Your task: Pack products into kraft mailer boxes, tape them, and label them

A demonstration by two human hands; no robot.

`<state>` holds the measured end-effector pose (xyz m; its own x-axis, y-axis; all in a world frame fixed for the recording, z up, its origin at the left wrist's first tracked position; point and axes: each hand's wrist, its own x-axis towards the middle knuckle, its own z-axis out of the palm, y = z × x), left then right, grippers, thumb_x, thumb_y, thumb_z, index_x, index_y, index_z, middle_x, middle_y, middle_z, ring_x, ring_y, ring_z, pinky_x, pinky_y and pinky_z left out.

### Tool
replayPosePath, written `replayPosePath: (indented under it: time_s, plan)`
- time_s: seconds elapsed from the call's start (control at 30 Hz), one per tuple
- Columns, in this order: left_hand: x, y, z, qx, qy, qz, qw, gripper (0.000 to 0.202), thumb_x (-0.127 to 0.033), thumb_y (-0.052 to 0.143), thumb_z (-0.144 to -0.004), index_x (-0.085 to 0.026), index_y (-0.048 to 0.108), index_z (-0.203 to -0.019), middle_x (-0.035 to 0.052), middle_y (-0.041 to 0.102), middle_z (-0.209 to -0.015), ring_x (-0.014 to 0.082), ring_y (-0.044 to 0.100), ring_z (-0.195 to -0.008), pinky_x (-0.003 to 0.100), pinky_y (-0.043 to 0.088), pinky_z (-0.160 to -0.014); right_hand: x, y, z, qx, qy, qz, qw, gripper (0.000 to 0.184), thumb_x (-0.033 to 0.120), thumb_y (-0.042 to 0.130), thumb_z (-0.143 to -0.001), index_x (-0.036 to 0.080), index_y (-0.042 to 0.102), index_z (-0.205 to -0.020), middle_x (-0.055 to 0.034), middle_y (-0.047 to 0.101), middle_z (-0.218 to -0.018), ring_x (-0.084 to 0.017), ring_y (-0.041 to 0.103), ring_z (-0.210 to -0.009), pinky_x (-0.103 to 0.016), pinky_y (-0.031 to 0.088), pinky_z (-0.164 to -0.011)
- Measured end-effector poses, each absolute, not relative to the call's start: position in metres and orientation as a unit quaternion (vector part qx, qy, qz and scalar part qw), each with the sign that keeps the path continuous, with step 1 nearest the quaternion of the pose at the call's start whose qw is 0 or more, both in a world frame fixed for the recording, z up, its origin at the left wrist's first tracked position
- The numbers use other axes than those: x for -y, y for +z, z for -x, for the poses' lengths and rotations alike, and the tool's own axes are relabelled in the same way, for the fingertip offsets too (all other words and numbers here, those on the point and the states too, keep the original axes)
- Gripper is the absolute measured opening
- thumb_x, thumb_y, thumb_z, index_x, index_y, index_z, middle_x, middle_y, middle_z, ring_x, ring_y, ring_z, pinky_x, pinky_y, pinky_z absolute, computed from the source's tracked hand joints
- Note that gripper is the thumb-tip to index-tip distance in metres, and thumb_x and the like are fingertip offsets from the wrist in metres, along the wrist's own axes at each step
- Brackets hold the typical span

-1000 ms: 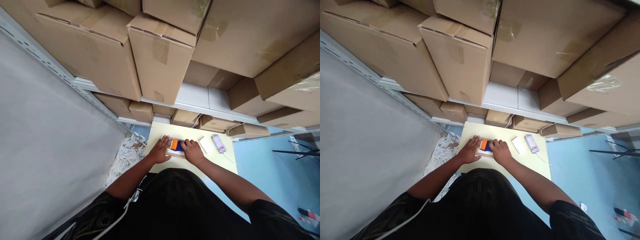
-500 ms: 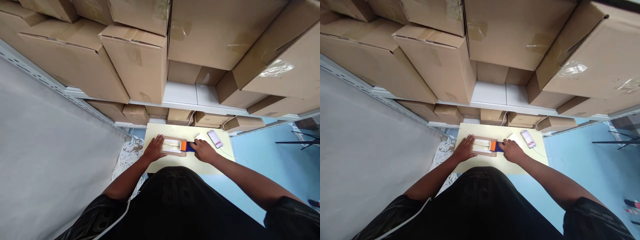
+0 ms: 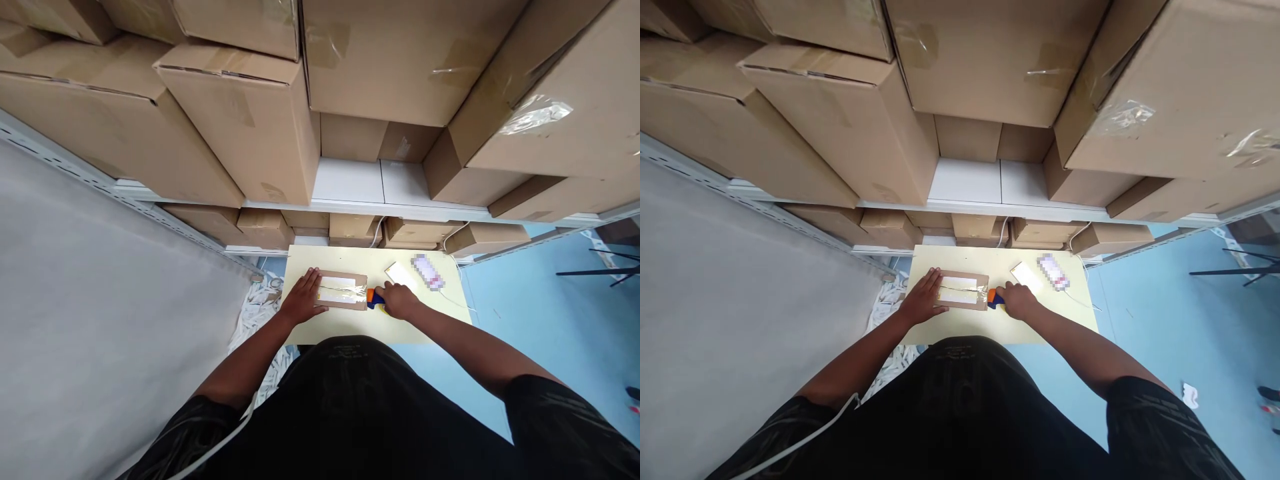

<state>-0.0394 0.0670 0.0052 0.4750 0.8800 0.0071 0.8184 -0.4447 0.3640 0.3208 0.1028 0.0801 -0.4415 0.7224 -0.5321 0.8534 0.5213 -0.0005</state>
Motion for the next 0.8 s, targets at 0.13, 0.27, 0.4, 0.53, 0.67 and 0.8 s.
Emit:
replayPosePath:
  time_s: [0.13, 0.27, 0.4, 0.53, 0.67, 0.8]
  plan:
    - [-0.067, 0.002, 0.041, -0.494, 0.117, -0.848, 0.153, 0.111, -0.075, 0.06, -0.085, -0.006, 0.021, -0.163, 0.0227, 0.016, -0.171, 0.0378, 0.008, -0.16, 0.052, 0.017, -0.128, -0.115, 0.071, -0.307, -0.768, -0.243, -0.532, 0.26, 0.049, 0.027, 0.068, -0.08, 0.025, 0.056, -0.128, -0.0135, 0.063, -0.118, -0.031, 0.067, -0.099, -0.034, 0.046, -0.074]
    - [-0.066, 0.0, 0.042, -0.488, 0.141, -0.844, 0.17, 0.111, -0.073, 0.062, -0.085, -0.007, 0.021, -0.163, 0.0223, 0.016, -0.171, 0.0392, 0.008, -0.159, 0.054, 0.018, -0.128, -0.099, 0.065, -0.329, -0.692, -0.307, -0.599, 0.26, 0.051, 0.023, 0.075, -0.071, 0.021, 0.057, -0.119, -0.0122, 0.069, -0.107, -0.031, 0.069, -0.097, -0.031, 0.046, -0.069]
    - [-0.066, -0.001, 0.044, -0.482, 0.177, -0.828, 0.226, 0.112, -0.069, 0.071, -0.08, -0.01, 0.023, -0.163, 0.0209, 0.016, -0.171, 0.0401, 0.008, -0.159, 0.056, 0.019, -0.128, -0.061, 0.043, -0.362, -0.625, -0.342, -0.671, 0.205, 0.043, 0.024, 0.067, -0.077, 0.021, 0.052, -0.117, -0.0037, 0.07, -0.087, -0.021, 0.069, -0.077, -0.025, 0.044, -0.061]
    - [-0.066, 0.001, 0.042, -0.513, 0.258, -0.752, 0.323, 0.091, -0.059, 0.064, -0.09, -0.016, 0.027, -0.162, 0.0175, 0.017, -0.172, 0.0356, 0.013, -0.159, 0.054, 0.021, -0.128, -0.031, 0.003, -0.377, -0.502, -0.398, -0.768, 0.006, 0.038, 0.022, 0.062, -0.077, 0.024, 0.05, -0.114, 0.0038, 0.067, -0.079, -0.017, 0.066, -0.068, -0.023, 0.044, -0.059]
    - [-0.064, -0.003, 0.038, -0.604, 0.363, -0.598, 0.382, 0.074, -0.053, 0.057, -0.096, -0.021, 0.034, -0.159, 0.0146, 0.023, -0.171, 0.0316, 0.022, -0.158, 0.05, 0.026, -0.127, -0.031, -0.027, -0.369, -0.514, -0.375, -0.772, -0.012, 0.035, 0.029, 0.062, -0.081, 0.024, 0.056, -0.116, 0.0009, 0.071, -0.089, -0.018, 0.068, -0.077, -0.024, 0.047, -0.065]
    - [-0.055, -0.015, 0.04, -0.628, 0.367, -0.46, 0.508, 0.074, -0.054, 0.056, -0.095, -0.022, 0.034, -0.159, 0.0139, 0.039, -0.164, 0.0332, 0.038, -0.15, 0.05, 0.034, -0.122, -0.043, -0.04, -0.359, -0.553, -0.336, -0.762, -0.01, 0.04, 0.028, 0.065, -0.082, 0.021, 0.064, -0.121, -0.0089, 0.073, -0.11, -0.024, 0.068, -0.102, -0.028, 0.049, -0.081]
